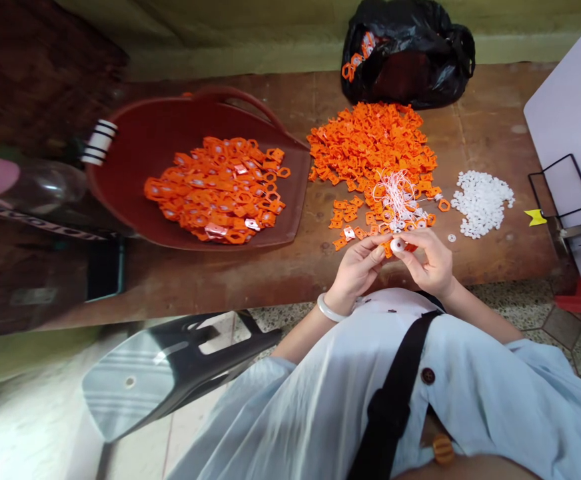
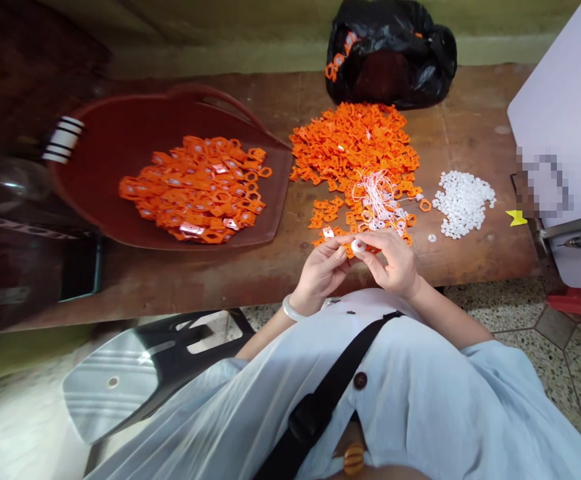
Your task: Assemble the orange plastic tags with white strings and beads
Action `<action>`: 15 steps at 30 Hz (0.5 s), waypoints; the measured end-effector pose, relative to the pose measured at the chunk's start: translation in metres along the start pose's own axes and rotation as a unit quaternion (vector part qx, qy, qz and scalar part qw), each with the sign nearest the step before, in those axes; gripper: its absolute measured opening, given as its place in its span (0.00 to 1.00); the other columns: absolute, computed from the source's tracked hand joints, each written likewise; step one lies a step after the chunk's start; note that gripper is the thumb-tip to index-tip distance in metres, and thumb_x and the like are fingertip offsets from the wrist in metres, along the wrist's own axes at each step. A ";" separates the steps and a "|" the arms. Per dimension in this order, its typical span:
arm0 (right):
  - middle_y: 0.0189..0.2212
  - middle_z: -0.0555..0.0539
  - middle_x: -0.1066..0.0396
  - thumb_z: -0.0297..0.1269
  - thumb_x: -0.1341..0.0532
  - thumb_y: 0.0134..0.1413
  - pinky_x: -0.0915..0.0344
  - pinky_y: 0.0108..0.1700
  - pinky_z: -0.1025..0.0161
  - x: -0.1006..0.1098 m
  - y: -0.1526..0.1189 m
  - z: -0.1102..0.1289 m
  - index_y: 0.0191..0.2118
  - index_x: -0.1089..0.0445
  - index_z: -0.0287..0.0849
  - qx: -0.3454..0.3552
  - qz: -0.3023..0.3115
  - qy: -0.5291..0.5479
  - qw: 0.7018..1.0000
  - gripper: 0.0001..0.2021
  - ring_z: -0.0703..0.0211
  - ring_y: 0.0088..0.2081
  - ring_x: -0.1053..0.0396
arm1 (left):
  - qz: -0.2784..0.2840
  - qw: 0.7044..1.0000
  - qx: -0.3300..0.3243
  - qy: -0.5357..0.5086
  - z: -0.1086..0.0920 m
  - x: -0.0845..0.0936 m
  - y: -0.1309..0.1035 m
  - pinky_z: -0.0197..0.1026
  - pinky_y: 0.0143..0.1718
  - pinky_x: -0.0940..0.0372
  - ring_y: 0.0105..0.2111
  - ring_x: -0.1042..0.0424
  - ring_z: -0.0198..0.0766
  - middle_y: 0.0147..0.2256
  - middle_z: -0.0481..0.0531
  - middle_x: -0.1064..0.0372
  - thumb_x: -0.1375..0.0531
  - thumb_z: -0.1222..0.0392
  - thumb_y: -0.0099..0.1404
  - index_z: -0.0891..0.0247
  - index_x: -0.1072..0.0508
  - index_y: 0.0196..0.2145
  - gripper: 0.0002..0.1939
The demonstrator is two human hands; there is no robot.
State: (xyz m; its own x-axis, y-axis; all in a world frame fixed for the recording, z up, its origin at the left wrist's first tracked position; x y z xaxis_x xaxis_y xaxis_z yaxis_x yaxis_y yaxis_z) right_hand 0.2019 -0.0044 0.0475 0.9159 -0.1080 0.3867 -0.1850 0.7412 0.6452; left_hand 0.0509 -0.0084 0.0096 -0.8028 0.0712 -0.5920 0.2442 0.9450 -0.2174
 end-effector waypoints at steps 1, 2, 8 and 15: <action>0.37 0.46 0.22 0.33 0.39 0.59 0.26 0.42 0.53 0.000 0.001 0.000 0.50 0.31 0.50 0.004 0.000 0.003 1.000 0.13 0.54 0.39 0.25 | -0.001 1.000 -0.002 -0.003 -0.001 0.000 0.000 0.50 0.49 0.31 0.41 0.24 0.43 0.39 0.51 0.23 0.27 0.48 0.48 0.57 0.21 0.37 0.19; 0.38 0.46 0.22 0.33 0.39 0.59 0.26 0.42 0.53 0.000 0.001 0.000 0.50 0.31 0.50 0.007 0.003 0.004 1.000 0.14 0.54 0.40 0.25 | -0.003 1.000 -0.004 -0.004 -0.002 0.000 -0.001 0.50 0.49 0.31 0.41 0.24 0.43 0.39 0.51 0.23 0.27 0.48 0.48 0.57 0.20 0.37 0.19; 0.41 0.46 0.23 0.34 0.40 0.61 0.27 0.47 0.51 0.000 0.005 0.004 0.49 0.29 0.50 -0.004 0.062 -0.009 0.998 0.12 0.54 0.43 0.26 | -0.022 0.999 -0.013 0.027 -0.002 0.006 -0.001 0.46 0.47 0.32 0.40 0.25 0.41 0.39 0.52 0.22 0.28 0.47 0.48 0.58 0.20 0.38 0.20; 0.42 0.44 0.29 0.34 0.39 0.60 0.27 0.47 0.54 0.005 0.011 0.009 0.45 0.27 0.47 -0.014 0.093 -0.007 0.996 0.09 0.55 0.46 0.29 | -0.012 1.000 -0.015 0.012 -0.001 0.006 -0.003 0.42 0.41 0.31 0.34 0.25 0.38 0.39 0.52 0.22 0.27 0.48 0.48 0.57 0.19 0.37 0.19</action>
State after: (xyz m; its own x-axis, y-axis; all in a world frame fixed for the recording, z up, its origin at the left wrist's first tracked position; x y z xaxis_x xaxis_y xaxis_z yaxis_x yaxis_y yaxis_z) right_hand 0.2018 -0.0028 0.0624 0.8617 0.0229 0.5069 -0.3397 0.7681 0.5428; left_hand 0.0445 -0.0104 0.0076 -0.8209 0.0562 -0.5683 0.2087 0.9558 -0.2069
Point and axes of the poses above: each hand's wrist, its own y-axis towards the middle knuckle, its own x-axis out of the back of the hand, z = x × y, the point moved 2 cm from there along y, towards the middle knuckle
